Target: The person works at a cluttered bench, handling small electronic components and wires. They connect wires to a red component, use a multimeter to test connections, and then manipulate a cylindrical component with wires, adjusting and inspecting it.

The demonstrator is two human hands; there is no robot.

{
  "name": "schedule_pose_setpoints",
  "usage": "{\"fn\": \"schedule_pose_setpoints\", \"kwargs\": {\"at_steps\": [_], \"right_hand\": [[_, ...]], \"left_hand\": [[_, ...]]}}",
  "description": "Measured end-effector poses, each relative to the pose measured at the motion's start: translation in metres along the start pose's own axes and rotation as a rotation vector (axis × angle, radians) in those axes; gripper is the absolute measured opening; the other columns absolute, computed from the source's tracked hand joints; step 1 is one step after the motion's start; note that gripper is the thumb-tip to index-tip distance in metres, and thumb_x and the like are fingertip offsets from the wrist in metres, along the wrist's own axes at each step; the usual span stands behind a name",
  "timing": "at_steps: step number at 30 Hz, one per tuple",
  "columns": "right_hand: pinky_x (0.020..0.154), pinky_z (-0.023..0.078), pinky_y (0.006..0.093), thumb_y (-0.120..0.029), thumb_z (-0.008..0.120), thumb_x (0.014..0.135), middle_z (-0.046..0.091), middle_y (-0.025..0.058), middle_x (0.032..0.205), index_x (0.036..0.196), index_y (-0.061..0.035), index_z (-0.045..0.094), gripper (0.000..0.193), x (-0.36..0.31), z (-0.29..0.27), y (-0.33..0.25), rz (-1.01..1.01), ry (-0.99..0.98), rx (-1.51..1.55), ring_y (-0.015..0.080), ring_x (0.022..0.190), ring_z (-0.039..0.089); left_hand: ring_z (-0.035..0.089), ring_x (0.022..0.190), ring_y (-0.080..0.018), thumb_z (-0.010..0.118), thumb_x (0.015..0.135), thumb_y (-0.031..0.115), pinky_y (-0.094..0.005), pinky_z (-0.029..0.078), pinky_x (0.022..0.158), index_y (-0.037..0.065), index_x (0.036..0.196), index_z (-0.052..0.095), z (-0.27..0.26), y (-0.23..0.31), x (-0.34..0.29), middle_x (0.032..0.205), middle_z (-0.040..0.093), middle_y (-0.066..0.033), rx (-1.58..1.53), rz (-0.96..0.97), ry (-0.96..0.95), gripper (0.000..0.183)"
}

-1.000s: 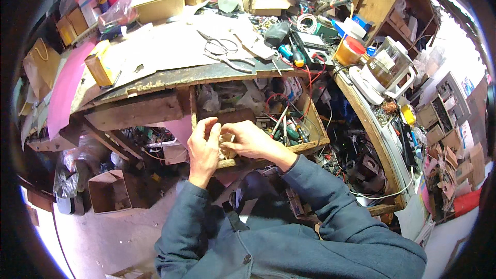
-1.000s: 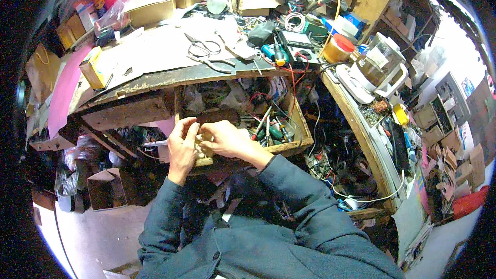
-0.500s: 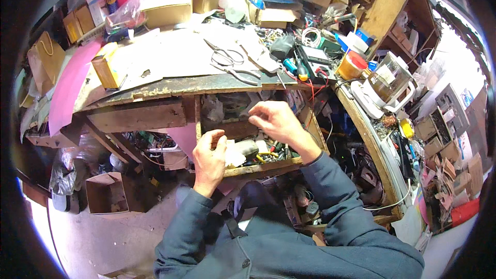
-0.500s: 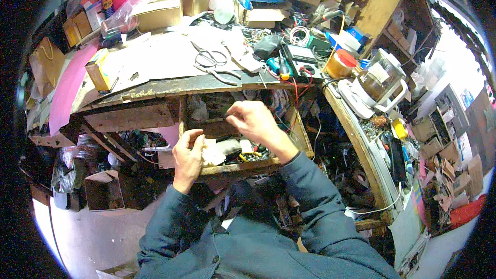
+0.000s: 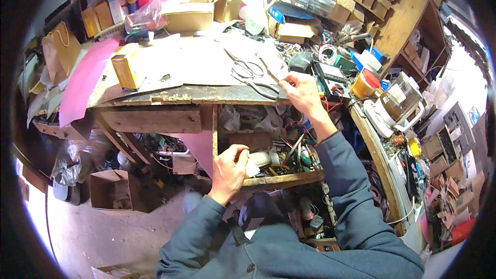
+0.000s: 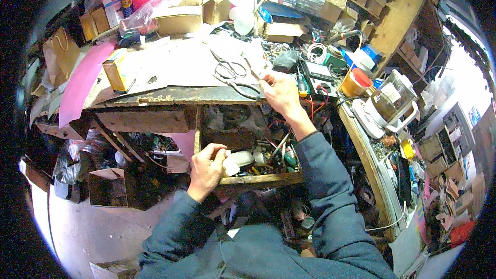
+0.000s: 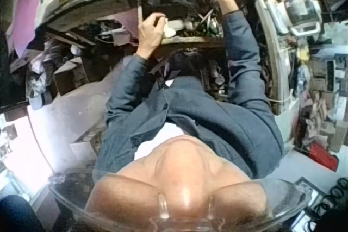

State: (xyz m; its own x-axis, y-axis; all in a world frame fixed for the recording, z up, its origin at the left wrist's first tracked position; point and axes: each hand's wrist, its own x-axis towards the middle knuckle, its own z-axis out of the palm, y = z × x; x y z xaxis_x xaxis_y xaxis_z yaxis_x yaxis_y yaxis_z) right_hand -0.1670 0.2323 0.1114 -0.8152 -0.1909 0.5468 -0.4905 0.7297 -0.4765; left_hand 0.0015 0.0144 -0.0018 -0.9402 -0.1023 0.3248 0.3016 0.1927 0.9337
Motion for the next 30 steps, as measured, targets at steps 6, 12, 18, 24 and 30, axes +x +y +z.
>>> {"fn": "schedule_pose_setpoints", "kwargs": {"at_steps": [6, 12, 18, 24, 30], "right_hand": [[0.072, 0.055, 0.0422, -0.043, 0.065, 0.088, 0.072, 0.0165, 0.085, 0.086, -0.0053, 0.074, 0.039, 0.074, 0.012, 0.026, -0.083, 0.072, -0.541, 0.0335, 0.081, 0.071], [0.077, 0.057, 0.0452, -0.045, 0.063, 0.086, 0.073, 0.0214, 0.092, 0.092, -0.0051, 0.075, 0.042, 0.09, 0.026, -0.014, -0.189, -0.054, -0.676, 0.037, 0.087, 0.072], [0.078, 0.058, 0.0447, -0.031, 0.059, 0.087, 0.074, 0.0197, 0.091, 0.1, -0.006, 0.071, 0.03, 0.113, 0.037, 0.007, -0.069, -0.172, -0.634, 0.0386, 0.087, 0.072], [0.07, 0.056, 0.0369, -0.029, 0.083, 0.067, 0.071, 0.0143, 0.077, 0.082, -0.0009, 0.071, 0.034, 0.124, 0.04, 0.047, 0.1, 0.074, -0.272, 0.0272, 0.076, 0.071], [0.069, 0.056, 0.0342, -0.025, 0.083, 0.069, 0.074, 0.0121, 0.079, 0.085, -0.0024, 0.076, 0.029, 0.139, 0.042, 0.073, 0.266, -0.015, 0.053, 0.0217, 0.074, 0.072]], "left_hand": [[0.068, 0.074, -0.011, 0.063, 0.097, 0.012, -0.0279, 0.054, 0.066, -0.001, 0.101, 0.07, 0.002, -0.003, 0.006, 0.08, 0.072, -0.0079, -0.029, -0.066, -0.077, 0.016], [0.071, 0.073, -0.0146, 0.063, 0.097, 0.014, -0.0287, 0.055, 0.064, -0.002, 0.102, 0.07, -0.001, -0.006, 0.004, 0.076, 0.073, -0.0106, 0.018, -0.04, -0.053, 0.018], [0.072, 0.068, -0.019, 0.061, 0.097, 0.012, -0.0324, 0.055, 0.061, -0.001, 0.101, 0.07, 0.0, -0.003, 0.005, 0.076, 0.073, -0.0139, -0.004, -0.027, -0.063, 0.016], [0.072, 0.067, -0.0178, 0.061, 0.097, 0.012, -0.0319, 0.055, 0.06, -0.002, 0.101, 0.069, 0.001, 0.001, 0.008, 0.074, 0.072, -0.0138, -0.032, -0.038, -0.09, 0.017], [0.069, 0.069, -0.0127, 0.062, 0.098, 0.013, -0.0281, 0.053, 0.062, -0.002, 0.099, 0.07, 0.003, -0.001, 0.008, 0.074, 0.072, -0.0092, -0.021, -0.054, -0.098, 0.017]]}}
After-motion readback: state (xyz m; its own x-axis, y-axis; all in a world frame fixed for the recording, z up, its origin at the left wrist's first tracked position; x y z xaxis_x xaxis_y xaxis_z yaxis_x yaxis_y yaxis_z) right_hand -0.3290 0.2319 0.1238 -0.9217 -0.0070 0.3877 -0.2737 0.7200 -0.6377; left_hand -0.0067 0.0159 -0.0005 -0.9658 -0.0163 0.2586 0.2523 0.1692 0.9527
